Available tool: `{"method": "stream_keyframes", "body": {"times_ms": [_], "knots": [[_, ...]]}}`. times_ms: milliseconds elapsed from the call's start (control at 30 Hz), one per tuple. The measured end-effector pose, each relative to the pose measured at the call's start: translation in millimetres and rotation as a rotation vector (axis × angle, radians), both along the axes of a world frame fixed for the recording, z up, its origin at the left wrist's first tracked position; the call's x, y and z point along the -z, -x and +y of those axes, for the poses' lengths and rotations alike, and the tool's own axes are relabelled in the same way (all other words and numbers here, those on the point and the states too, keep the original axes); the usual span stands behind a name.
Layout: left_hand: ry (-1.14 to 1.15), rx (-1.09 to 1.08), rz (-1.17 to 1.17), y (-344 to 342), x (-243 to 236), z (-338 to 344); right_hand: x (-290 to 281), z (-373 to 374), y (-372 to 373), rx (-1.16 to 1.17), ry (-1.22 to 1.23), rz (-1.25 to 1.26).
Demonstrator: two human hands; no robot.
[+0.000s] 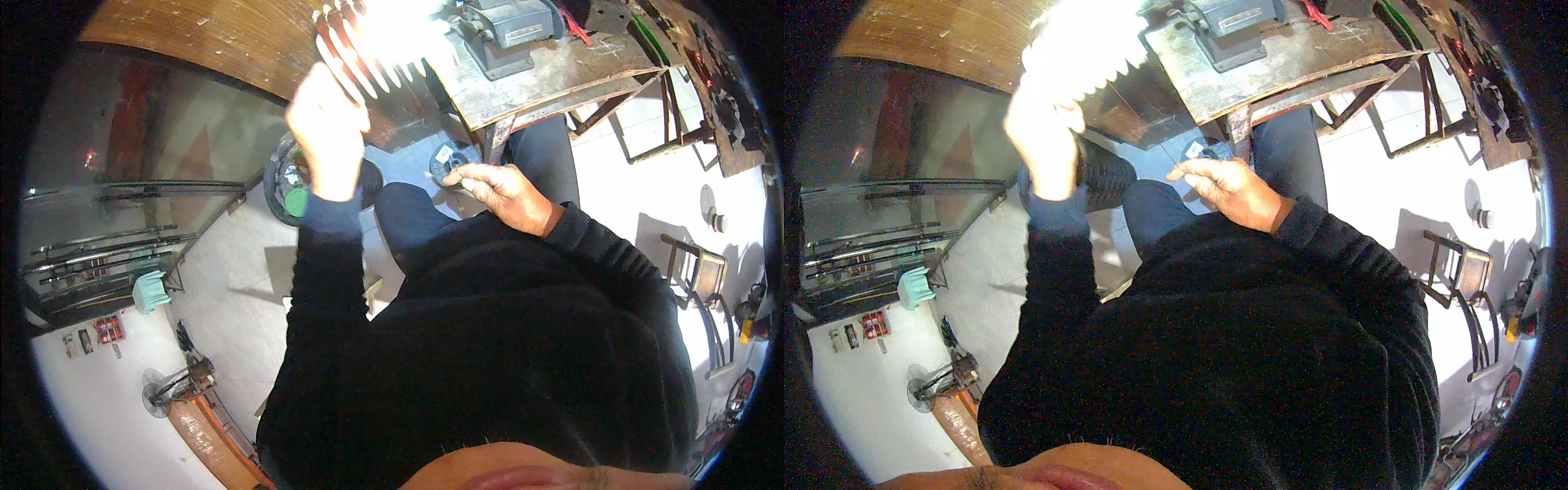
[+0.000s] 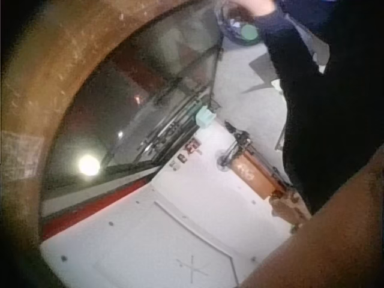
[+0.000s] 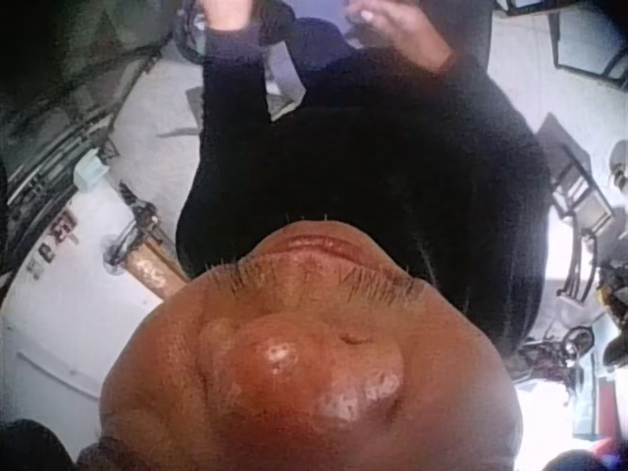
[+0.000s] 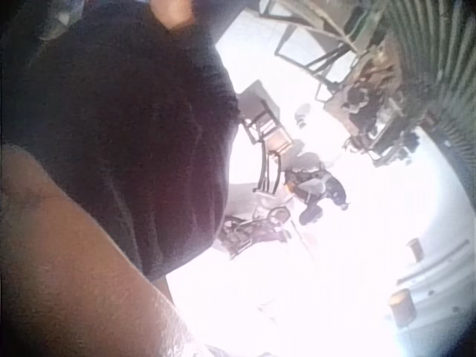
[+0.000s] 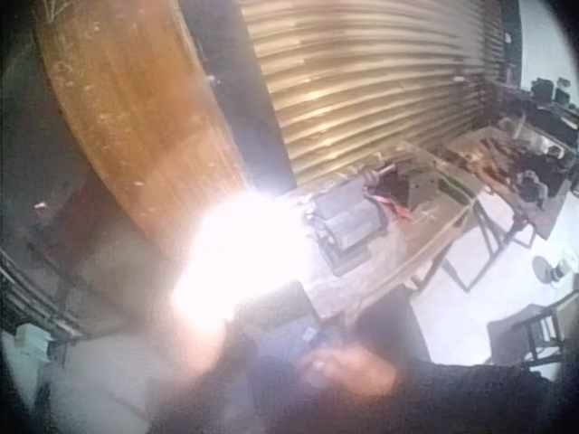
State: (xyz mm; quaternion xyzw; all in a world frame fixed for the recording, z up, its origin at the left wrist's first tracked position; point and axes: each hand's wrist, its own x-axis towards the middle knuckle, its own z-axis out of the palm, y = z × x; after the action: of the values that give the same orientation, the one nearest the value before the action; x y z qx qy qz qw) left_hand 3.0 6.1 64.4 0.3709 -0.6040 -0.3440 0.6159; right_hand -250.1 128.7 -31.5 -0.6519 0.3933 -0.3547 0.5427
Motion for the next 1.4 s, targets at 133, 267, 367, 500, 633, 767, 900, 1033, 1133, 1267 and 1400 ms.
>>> {"method": "stream_keyframes", "body": {"times_ms": [133, 267, 367, 500, 633, 767, 900, 1033, 1133, 1267, 1400], "knots": [[0.053, -0.153, -0.181, -18.1, -34.9, -84.8, -2.8, 2.2, -5.3, 0.067, 0.159, -0.087], [-0.009, -0.061, -0.142, -12.3, -9.7, -119.8, -4.3, 7.0, -5.3, 0.053, 0.086, -0.098], [-0.423, 0.126, 0.361, 12.4, 32.5, -57.9, -4.0, 5.2, -1.6, 0.04, 0.051, -0.087], [-0.09, -0.027, 0.02, 15.0, 34.2, 19.3, -2.2, 2.6, -2.5, 0.014, 0.106, -0.015], [0.133, -0.012, -0.12, -11.0, -14.3, -26.8, -4.0, 4.0, -6.7, 0.048, 0.111, -0.092], [0.249, -0.194, -0.434, -23.4, -31.3, -115.4, -8.0, 5.2, -6.0, 0.066, 0.15, -0.065], [-0.201, 0.121, 0.298, -1.6, 15.5, -99.1, -8.9, 3.6, -2.5, 0.058, 0.117, -0.086], [-0.28, -0.044, 0.07, 20.3, 52.3, -2.0, -5.7, 0.1, -1.1, 0.047, 0.072, -0.083], [0.007, -0.041, -0.075, 3.7, 22.1, 12.4, -3.2, 0.5, -3.1, 0.026, 0.084, -0.077], [0.259, -0.093, -0.286, -19.4, -33.2, -58.2, -5.5, 2.2, -5.1, 0.017, 0.139, -0.04], [0.196, -0.132, -0.416, -11.8, -28.2, -118.8, -8.8, 2.4, -4.1, 0.022, 0.218, 0.0]]}}
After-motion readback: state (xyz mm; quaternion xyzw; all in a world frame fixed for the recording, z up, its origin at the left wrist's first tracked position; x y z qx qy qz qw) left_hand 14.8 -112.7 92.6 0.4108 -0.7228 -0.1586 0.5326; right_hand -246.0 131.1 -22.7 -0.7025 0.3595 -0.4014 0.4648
